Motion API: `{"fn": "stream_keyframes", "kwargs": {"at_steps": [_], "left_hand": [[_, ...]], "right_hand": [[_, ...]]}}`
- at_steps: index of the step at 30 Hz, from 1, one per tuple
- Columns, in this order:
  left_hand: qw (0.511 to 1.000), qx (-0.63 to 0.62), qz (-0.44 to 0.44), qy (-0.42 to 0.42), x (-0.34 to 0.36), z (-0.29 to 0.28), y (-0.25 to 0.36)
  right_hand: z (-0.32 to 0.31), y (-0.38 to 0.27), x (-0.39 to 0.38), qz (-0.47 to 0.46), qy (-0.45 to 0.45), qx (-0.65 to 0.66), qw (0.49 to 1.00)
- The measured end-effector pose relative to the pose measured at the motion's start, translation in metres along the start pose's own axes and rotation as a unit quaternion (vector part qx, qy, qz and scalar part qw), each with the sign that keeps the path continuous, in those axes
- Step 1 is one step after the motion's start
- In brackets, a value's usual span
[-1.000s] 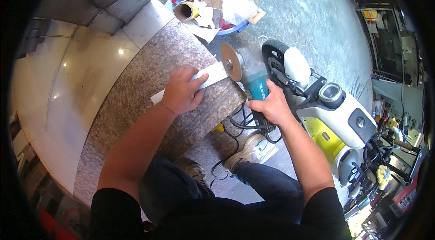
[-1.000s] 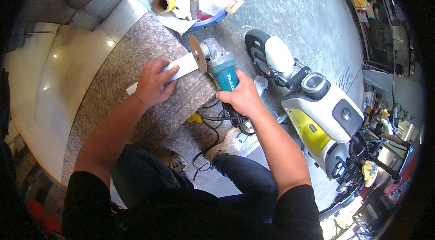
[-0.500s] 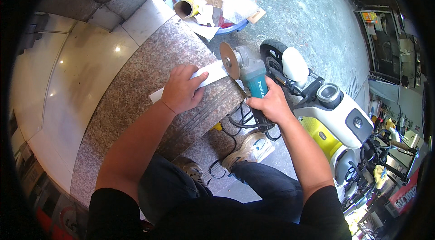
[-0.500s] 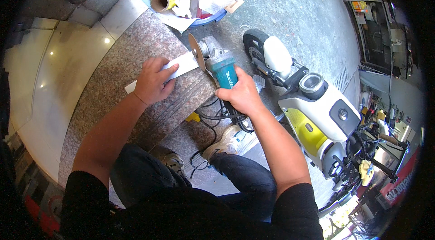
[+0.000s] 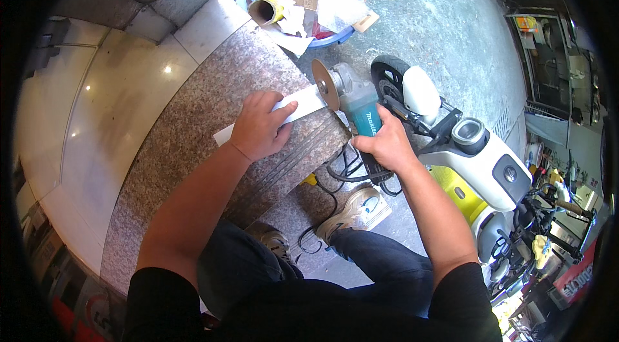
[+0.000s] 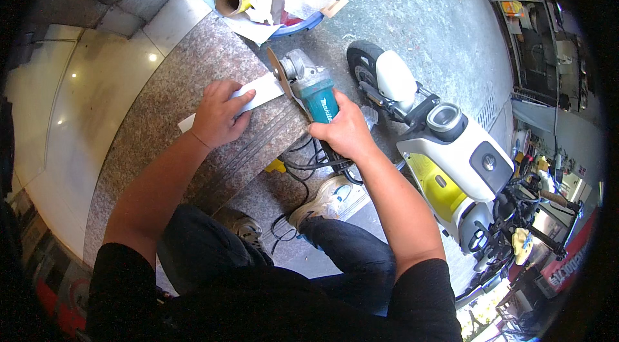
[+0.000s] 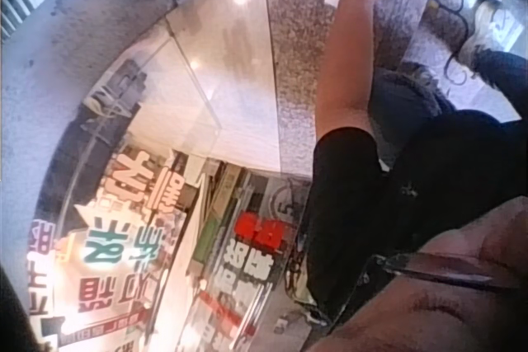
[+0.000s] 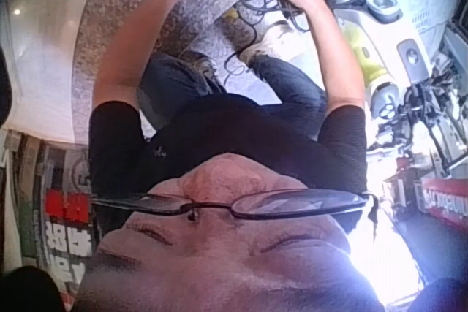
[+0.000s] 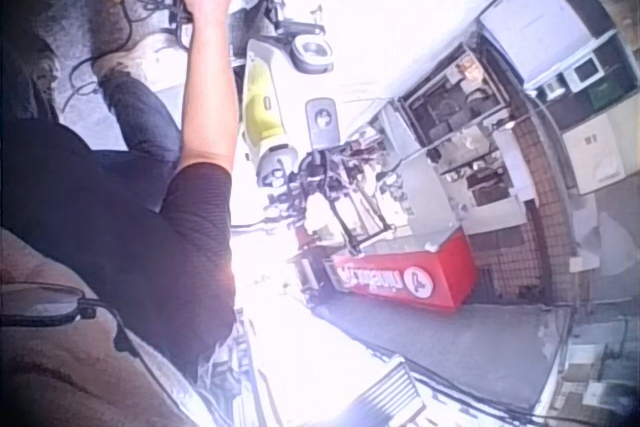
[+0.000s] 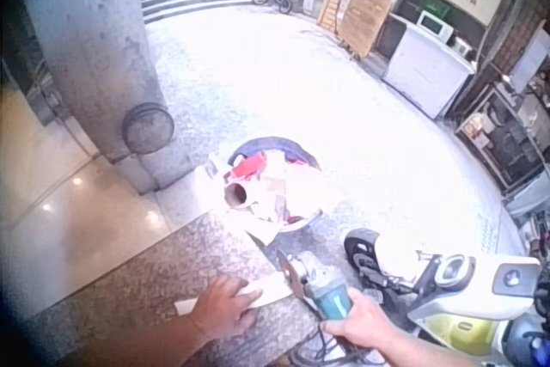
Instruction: The person handles metal strips, moves them between indoor and outdoor areas, and uses an angle grinder to cut and grind the metal on a step. The person repeatedly positions and cuts the metal pieces, generating sparks and debris.
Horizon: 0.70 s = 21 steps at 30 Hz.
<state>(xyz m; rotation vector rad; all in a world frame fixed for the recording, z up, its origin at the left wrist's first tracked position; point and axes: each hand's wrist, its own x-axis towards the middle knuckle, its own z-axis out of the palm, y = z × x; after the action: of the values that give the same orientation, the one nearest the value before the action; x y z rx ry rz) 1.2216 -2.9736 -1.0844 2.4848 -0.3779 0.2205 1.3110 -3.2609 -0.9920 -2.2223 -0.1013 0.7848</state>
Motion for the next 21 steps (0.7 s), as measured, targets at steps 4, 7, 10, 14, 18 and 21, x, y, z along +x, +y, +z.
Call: {"fn": "stream_keyframes", "kwargs": {"at_steps": [4, 7, 10, 14, 18, 21], "left_hand": [[1.0, -0.003, 0.002, 0.002, 0.0, 0.0, 0.0], [1.0, -0.003, -0.001, 0.0, 0.0, 0.0, 0.0], [1.0, -0.008, -0.003, 0.003, 0.001, 0.0, 0.0], [1.0, -0.007, -0.002, 0.009, 0.0, 0.001, -0.001], [1.0, -0.006, -0.005, 0.015, 0.0, 0.001, 0.0], [1.0, -0.002, -0.004, 0.014, 0.002, -0.001, 0.003]], "right_hand": [[0.0, -0.002, -0.001, 0.008, -0.002, -0.008, 1.0], [-0.001, -0.004, 0.0, 0.024, -0.014, -0.011, 1.0], [-0.002, -0.005, 0.001, 0.026, -0.017, -0.012, 0.999], [0.0, -0.001, 0.0, 0.028, -0.015, 0.028, 0.999], [-0.004, 0.004, -0.01, 0.041, 0.005, 0.075, 0.996], [-0.015, 0.006, -0.028, 0.029, 0.033, 0.078, 0.996]]}}
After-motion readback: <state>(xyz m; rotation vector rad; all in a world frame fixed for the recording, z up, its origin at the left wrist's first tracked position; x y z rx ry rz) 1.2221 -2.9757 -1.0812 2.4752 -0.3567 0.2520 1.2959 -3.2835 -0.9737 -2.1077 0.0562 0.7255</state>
